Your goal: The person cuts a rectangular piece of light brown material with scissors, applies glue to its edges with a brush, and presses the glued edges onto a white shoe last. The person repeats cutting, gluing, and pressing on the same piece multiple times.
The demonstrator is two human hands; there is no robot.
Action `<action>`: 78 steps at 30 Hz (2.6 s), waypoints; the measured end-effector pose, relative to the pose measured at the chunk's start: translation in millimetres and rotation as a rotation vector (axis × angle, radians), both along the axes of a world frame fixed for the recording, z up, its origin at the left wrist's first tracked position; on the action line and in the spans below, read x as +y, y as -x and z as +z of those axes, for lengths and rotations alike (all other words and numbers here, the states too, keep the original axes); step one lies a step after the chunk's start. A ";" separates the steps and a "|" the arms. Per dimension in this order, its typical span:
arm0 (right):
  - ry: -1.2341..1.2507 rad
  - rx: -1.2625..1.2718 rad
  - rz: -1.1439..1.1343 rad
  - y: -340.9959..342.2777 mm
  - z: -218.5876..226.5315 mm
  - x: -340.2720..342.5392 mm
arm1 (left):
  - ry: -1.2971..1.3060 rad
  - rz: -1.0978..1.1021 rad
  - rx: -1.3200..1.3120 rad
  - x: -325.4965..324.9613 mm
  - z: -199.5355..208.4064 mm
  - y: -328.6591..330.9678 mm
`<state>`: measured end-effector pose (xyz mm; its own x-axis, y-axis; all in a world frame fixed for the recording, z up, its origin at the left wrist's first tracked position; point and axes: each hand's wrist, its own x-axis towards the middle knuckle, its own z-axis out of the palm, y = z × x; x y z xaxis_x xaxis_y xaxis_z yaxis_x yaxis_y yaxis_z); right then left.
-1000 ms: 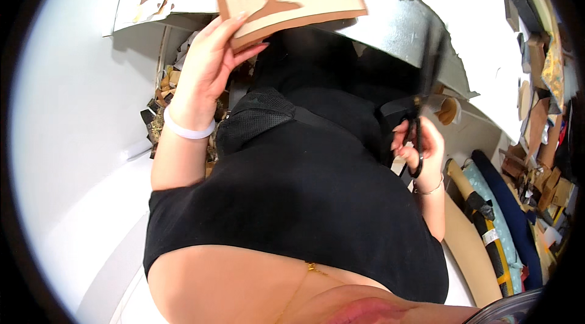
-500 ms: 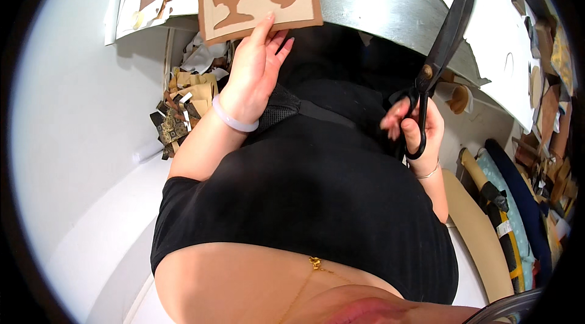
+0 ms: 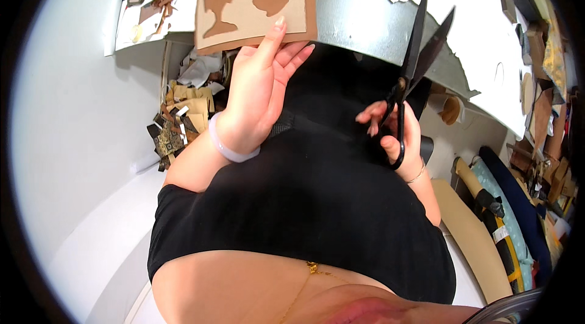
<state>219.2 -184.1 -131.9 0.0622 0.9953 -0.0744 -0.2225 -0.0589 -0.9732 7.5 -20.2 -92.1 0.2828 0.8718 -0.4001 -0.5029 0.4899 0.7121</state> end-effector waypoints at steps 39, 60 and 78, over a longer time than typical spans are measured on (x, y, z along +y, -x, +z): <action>-0.287 -0.498 -0.088 34.2 32.1 50.5 | -0.606 0.063 -0.002 15.5 117.6 -47.5; -0.304 -0.510 -0.086 31.5 33.5 50.1 | -0.601 0.057 -0.137 8.4 122.9 -49.3; -0.294 -0.471 -0.053 27.6 33.9 47.6 | -0.569 0.028 -0.186 7.2 127.2 -49.3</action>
<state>191.6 -136.5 -98.0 0.0725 0.9644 0.2543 0.2453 0.2299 -0.9418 56.8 -13.0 35.1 0.2770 0.9427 0.1862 -0.6516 0.0419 0.7574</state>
